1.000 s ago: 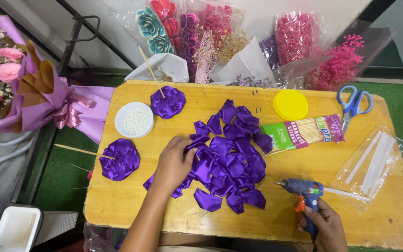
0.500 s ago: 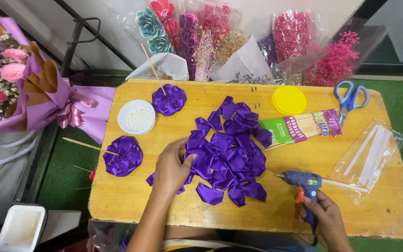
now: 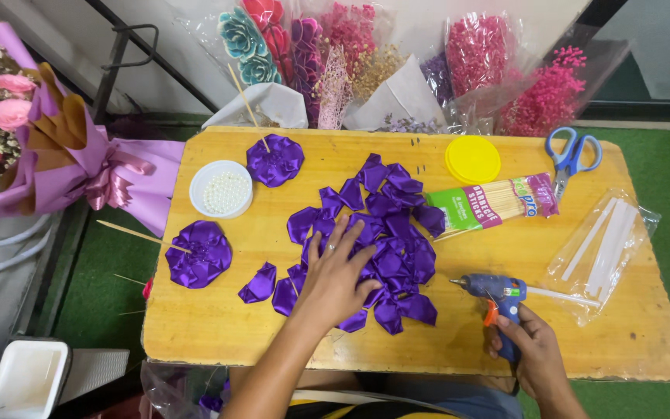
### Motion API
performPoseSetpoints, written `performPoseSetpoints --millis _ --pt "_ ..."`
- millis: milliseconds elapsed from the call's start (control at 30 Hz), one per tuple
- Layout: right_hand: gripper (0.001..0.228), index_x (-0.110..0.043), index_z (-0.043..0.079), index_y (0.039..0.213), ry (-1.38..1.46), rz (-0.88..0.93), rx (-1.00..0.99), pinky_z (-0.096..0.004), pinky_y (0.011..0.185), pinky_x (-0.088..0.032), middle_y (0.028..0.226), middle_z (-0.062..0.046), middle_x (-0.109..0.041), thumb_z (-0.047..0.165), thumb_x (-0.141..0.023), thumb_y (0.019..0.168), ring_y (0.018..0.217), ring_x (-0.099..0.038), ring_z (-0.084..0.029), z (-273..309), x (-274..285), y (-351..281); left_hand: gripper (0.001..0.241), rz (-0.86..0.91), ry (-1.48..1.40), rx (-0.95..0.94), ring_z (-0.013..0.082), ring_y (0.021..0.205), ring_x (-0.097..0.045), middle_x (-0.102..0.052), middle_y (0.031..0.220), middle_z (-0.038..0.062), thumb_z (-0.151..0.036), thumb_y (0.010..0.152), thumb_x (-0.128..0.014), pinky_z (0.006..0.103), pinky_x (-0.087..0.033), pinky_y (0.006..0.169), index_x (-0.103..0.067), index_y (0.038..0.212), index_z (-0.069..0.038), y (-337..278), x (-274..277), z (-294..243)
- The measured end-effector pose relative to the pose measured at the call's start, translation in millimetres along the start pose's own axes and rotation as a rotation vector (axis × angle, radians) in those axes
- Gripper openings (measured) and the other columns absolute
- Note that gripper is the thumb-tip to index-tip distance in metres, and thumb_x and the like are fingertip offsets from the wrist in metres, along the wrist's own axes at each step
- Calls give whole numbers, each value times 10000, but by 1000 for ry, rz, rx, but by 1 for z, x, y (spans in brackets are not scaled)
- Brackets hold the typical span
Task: The person assembles satin ribbon flowers by applying hot glue to petals and attaching them to a central core using a glue gun.
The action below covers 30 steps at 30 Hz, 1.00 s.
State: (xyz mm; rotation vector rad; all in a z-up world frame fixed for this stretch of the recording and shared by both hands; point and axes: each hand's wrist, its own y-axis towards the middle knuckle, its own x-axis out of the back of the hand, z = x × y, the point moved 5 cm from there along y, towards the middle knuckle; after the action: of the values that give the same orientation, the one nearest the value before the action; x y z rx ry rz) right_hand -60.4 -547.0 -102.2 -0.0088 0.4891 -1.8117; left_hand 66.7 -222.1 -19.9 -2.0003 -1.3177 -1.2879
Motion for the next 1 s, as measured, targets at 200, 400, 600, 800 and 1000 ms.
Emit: performPoseSetpoints --millis 200,400,600,800,1000 --pt "132 -566 -27 1014 -11 5 -1 -367 435 -387 593 -157 -459 70 -624 944 500 -446 -247 -3 5 2 135 15 -43 -6 391 1554 -181 -396 1578 195 -214 837 -779 758 -219 1119 -748 879 -90 -12 4 -17" --pt "144 -574 -28 1004 -21 32 21 -343 421 -402 592 -148 -476 86 -631 937 497 -475 -237 -5 6 1 422 -34 -13 -69 385 1556 -180 -368 1601 163 -151 817 -772 718 -259 1117 -678 1228 -125 -2 -8 -26" --pt "148 -599 -35 1015 -61 -23 -44 -381 452 -447 604 -171 -505 72 -649 928 498 -488 -256 -11 17 4 98 -146 -29 -173 405 1494 -331 -526 1489 134 -87 924 -631 652 -327 1104 -642 827 -74 -3 -3 -32" --pt "155 -587 -43 1035 -52 -62 -75 -397 449 -471 632 -176 -501 43 -648 922 517 -487 -260 -15 21 4 79 -292 -209 -142 357 1346 -549 -662 1345 104 -144 965 -613 528 -412 1072 -639 910 -95 -26 46 -41" --pt "153 -589 -39 1033 -60 -57 -63 -393 451 -469 654 -172 -520 42 -650 919 519 -503 -257 -15 23 5 152 -317 -369 166 247 1034 -705 -751 1098 71 -243 989 -580 406 -523 903 -628 958 -101 -39 38 -6"
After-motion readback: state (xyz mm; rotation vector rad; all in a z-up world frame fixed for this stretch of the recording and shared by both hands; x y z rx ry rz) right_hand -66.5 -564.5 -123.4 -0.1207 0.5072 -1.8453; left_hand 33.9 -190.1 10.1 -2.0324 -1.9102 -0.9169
